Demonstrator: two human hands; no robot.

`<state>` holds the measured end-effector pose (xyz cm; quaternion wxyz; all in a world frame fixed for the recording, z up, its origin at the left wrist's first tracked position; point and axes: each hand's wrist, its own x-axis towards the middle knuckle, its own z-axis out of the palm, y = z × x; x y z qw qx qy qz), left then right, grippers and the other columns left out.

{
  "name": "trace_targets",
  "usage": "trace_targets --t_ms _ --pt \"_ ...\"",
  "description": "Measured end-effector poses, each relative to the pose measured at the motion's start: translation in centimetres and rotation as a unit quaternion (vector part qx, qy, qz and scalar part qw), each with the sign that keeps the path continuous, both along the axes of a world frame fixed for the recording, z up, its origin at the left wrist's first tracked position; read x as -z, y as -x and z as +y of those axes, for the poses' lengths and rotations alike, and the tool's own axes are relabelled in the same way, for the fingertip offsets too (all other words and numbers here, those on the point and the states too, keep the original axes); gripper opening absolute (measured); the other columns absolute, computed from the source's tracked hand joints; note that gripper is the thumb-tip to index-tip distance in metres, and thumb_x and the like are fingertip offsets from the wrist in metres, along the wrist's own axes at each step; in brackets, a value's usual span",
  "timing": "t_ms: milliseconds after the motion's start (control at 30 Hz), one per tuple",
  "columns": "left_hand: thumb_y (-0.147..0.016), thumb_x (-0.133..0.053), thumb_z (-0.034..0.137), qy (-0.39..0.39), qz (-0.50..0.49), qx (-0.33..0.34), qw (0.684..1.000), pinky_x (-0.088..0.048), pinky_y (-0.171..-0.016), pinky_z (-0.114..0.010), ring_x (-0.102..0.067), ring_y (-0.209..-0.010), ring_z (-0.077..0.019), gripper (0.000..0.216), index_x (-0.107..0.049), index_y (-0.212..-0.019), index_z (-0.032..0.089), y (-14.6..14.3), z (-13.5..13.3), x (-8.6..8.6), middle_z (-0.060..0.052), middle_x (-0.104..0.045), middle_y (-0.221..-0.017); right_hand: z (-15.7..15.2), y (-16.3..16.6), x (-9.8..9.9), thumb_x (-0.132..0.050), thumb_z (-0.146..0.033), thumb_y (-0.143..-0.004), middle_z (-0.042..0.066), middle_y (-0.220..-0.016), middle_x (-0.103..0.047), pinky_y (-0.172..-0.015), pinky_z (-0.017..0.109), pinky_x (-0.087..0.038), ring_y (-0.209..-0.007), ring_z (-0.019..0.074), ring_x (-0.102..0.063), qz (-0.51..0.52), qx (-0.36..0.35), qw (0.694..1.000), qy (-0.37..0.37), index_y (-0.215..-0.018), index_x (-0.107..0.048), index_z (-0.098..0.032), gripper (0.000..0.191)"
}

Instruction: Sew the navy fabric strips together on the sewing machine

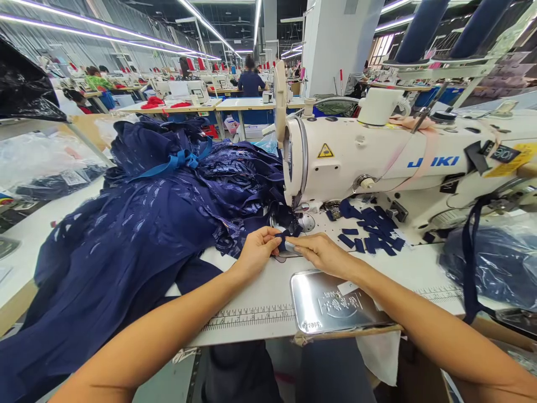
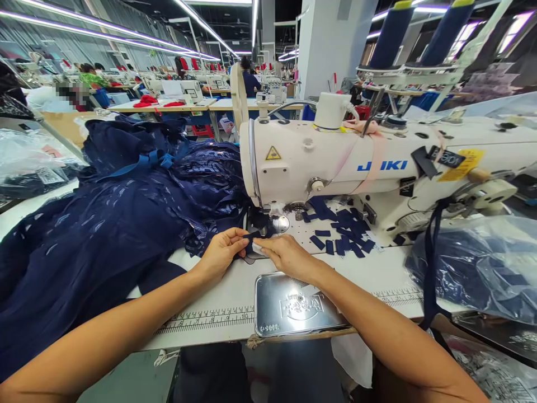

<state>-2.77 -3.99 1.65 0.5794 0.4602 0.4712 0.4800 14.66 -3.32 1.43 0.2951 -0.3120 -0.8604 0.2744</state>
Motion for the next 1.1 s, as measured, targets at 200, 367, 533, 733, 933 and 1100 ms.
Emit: trace_targets --t_ms 200,367,533,733,933,1100 --pt "-0.061 -0.067 0.022 -0.007 0.016 0.024 1.0 -0.035 -0.047 -0.019 -0.046 -0.043 -0.0065 0.018 -0.057 -0.073 0.012 0.1 0.1 0.0 0.004 -0.052 -0.045 0.1 0.0 -0.2 -0.041 -0.021 -0.085 0.006 -0.083 -0.067 -0.067 0.028 -0.046 -0.069 0.0154 -0.059 0.01 0.007 1.0 0.008 -0.108 -0.064 -0.017 0.032" --pt "-0.061 -0.069 0.031 -0.015 -0.003 0.055 0.998 -0.04 -0.053 -0.021 -0.05 -0.048 -0.0089 0.029 -0.058 -0.082 0.013 0.4 0.1 -0.1 0.001 -0.057 -0.051 2.1 -2.5 0.2 -0.046 -0.026 -0.082 -0.004 -0.048 -0.052 -0.047 0.021 -0.037 -0.045 0.0103 -0.047 0.001 0.021 0.988 0.154 -0.111 -0.061 -0.014 0.035" --pt "-0.062 -0.069 0.031 -0.028 -0.007 0.058 0.998 -0.039 -0.056 -0.02 -0.05 -0.052 -0.0089 0.043 -0.058 -0.1 0.014 0.6 -0.2 -0.6 0.004 -0.054 -0.05 1.6 -4.2 0.4 -0.058 -0.029 -0.078 -0.001 -0.051 -0.053 -0.053 0.024 -0.037 -0.051 0.0141 -0.05 -0.133 0.182 0.974 -0.004 -0.104 -0.063 -0.015 0.03" --pt "-0.06 -0.071 0.028 -0.05 -0.034 0.07 0.996 -0.041 -0.061 -0.02 -0.05 -0.061 -0.0085 0.043 -0.06 -0.099 0.016 0.5 -0.8 -1.3 0.003 -0.056 -0.064 -1.9 0.2 -1.3 -0.048 -0.026 -0.086 0.012 -0.092 -0.06 -0.071 0.032 -0.039 -0.081 0.0207 -0.054 -0.109 0.126 0.935 -0.315 -0.103 -0.059 -0.012 0.025" --pt "-0.069 -0.063 0.036 -0.16 0.072 0.056 0.983 -0.041 -0.07 -0.024 -0.053 -0.075 -0.0145 0.024 -0.066 -0.082 0.016 0.6 -1.4 -2.4 -0.005 -0.061 -0.081 -1.2 1.8 -2.3 -0.045 -0.023 -0.083 0.004 -0.076 -0.059 -0.065 0.027 -0.04 -0.07 0.0136 -0.052 0.117 0.133 0.983 -0.054 -0.082 -0.06 -0.016 0.017" --pt "-0.075 -0.054 0.038 -0.192 0.148 0.097 0.965 -0.036 -0.054 -0.021 -0.046 -0.051 -0.0097 0.025 -0.057 -0.064 0.016 0.7 -1.5 -2.4 0.0 -0.054 -0.057 -1.1 1.9 -2.2 -0.055 -0.033 -0.072 -0.002 -0.068 -0.054 -0.06 0.023 -0.038 -0.062 0.0103 -0.048 0.261 0.14 0.926 0.235 -0.076 -0.057 -0.016 0.018"
